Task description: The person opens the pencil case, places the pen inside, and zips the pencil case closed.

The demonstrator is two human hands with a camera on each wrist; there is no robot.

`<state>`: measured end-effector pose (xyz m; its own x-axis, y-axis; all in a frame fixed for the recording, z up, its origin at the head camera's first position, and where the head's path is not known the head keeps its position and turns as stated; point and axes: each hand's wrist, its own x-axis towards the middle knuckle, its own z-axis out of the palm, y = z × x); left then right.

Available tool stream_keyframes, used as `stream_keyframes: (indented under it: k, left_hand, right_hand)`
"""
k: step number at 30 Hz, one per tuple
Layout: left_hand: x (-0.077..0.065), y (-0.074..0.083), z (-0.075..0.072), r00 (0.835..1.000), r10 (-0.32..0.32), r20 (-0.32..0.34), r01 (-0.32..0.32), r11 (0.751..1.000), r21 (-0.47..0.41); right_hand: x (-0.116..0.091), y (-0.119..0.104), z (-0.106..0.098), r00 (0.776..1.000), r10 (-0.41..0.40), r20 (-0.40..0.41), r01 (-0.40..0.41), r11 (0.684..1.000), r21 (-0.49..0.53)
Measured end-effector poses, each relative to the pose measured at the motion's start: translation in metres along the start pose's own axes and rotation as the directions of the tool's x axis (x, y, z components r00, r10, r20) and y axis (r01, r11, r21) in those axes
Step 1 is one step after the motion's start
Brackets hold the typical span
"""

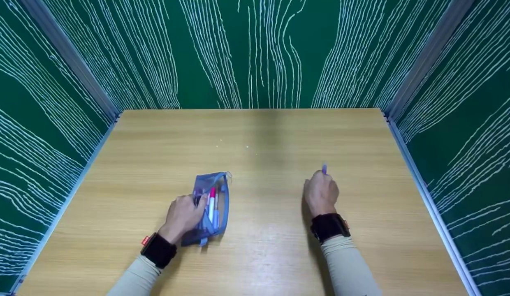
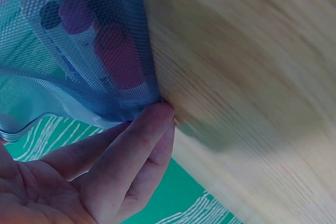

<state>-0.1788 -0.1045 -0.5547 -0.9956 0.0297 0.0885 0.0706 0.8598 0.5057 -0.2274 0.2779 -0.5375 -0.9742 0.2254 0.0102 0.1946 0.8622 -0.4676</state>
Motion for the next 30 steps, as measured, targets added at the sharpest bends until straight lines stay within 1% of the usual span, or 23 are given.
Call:
stream_keyframes:
  k: [7, 11, 14, 17, 21, 24, 26, 30]
  left_hand:
    - [0.001, 0.0, 0.0, 1.0, -0.001, 0.004, 0.001, 1.0, -0.007]
    - [0.001, 0.001, 0.0, 1.0, -0.005, 0.015, 0.005, 1.0, -0.006]
    - [0.001, 0.001, 0.0, 1.0, -0.009, 0.02, 0.009, 1.0, -0.004]
    - [0.001, 0.001, 0.0, 1.0, -0.008, 0.0, 0.008, 1.0, 0.012]
    - [0.0, 0.001, 0.001, 1.0, -0.002, -0.027, 0.003, 1.0, 0.025]
    - [0.0, 0.001, 0.001, 1.0, -0.002, -0.013, 0.002, 1.0, 0.012]
    - [0.0, 0.001, 0.001, 1.0, -0.003, -0.003, 0.003, 1.0, 0.005]
    - [0.0, 0.001, 0.0, 1.0, -0.009, 0.009, 0.009, 1.0, 0.001]
  right_hand:
    - [0.007, 0.018, -0.001, 0.999, 0.031, -0.02, -0.032, 0.997, -0.067]
    - [0.009, 0.026, -0.001, 0.998, 0.033, -0.051, -0.038, 0.995, -0.089]
    - [0.009, 0.029, 0.001, 0.998, 0.035, -0.058, -0.04, 0.995, -0.093]
    - [0.01, 0.03, 0.002, 0.999, 0.032, -0.038, -0.036, 0.995, -0.098]
    - [0.01, 0.029, 0.004, 0.999, 0.035, 0.008, -0.034, 0.996, -0.087]
    - [0.01, 0.027, 0.004, 0.998, 0.051, 0.036, -0.048, 0.996, -0.069]
    - [0.009, 0.026, 0.004, 0.997, 0.058, 0.042, -0.055, 0.997, -0.062]
    - [0.006, 0.022, 0.004, 0.998, 0.04, 0.039, -0.039, 0.999, -0.037]
